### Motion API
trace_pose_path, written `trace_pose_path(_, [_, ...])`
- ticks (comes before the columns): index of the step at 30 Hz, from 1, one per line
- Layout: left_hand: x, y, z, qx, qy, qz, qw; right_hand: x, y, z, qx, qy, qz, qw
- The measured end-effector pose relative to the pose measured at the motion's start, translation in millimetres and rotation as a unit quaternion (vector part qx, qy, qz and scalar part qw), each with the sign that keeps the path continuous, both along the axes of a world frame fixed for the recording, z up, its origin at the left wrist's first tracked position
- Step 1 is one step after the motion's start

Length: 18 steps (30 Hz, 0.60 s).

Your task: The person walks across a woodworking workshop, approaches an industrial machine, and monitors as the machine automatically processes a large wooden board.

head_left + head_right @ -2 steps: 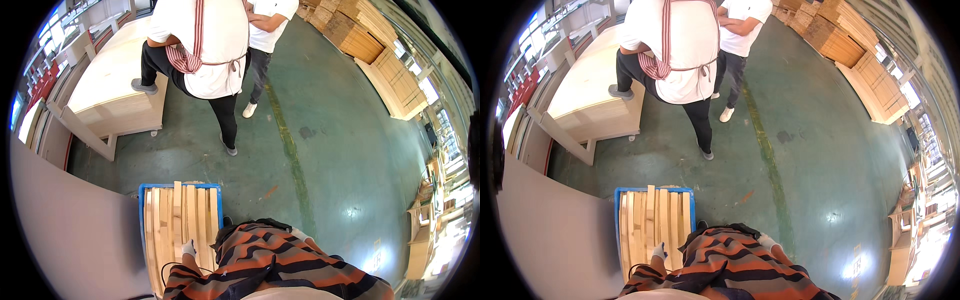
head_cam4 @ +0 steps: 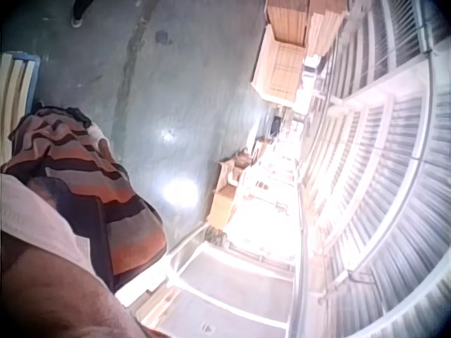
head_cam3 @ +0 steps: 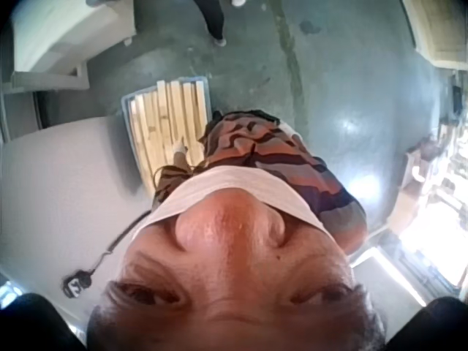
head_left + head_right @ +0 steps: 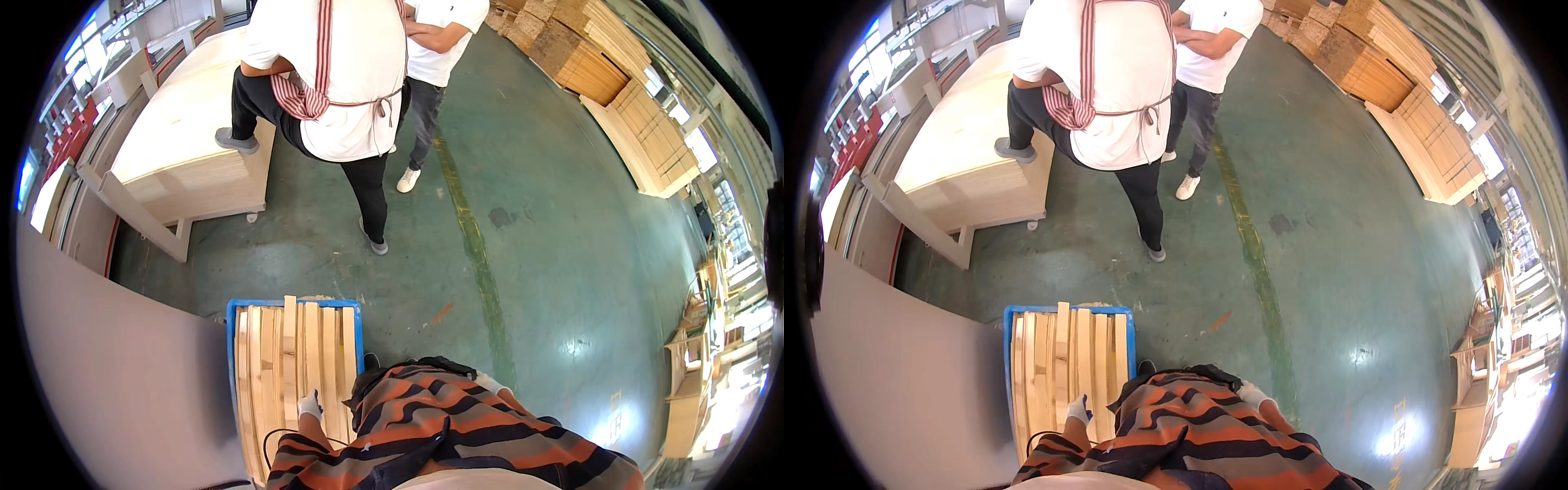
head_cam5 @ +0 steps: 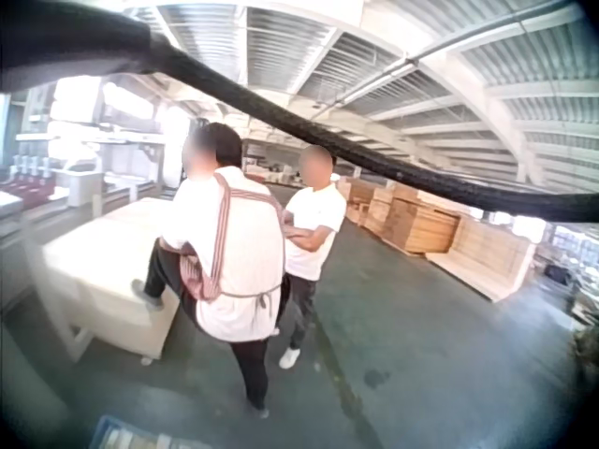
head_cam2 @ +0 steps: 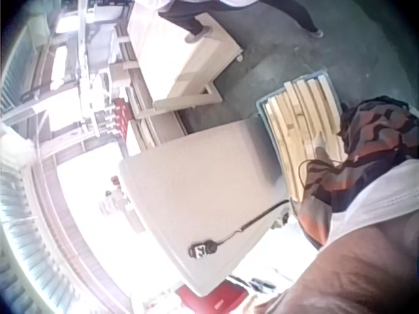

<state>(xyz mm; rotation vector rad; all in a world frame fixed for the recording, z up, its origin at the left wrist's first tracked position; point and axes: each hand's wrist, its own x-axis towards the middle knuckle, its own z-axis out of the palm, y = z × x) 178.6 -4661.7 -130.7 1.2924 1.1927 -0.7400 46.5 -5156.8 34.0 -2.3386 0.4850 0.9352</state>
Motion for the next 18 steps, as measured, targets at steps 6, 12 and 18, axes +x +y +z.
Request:
trace_pose_path(6, [-15, -59, -14, -0.252, -0.071, 0.087, 0.961, 23, -14, -27, -0.030, 0.056, -0.089, 0.994])
trace_pose_path(12, [-2, -139, 67, -0.047, -0.118, -0.111, 0.986, 51, -21, 23, -0.038, 0.102, -0.129, 0.986])
trace_pose_path(18, [-49, -145, 95, -0.083, -0.127, 0.129, 0.980, 71, -66, -12, 0.005, 0.117, 0.035, 0.993])
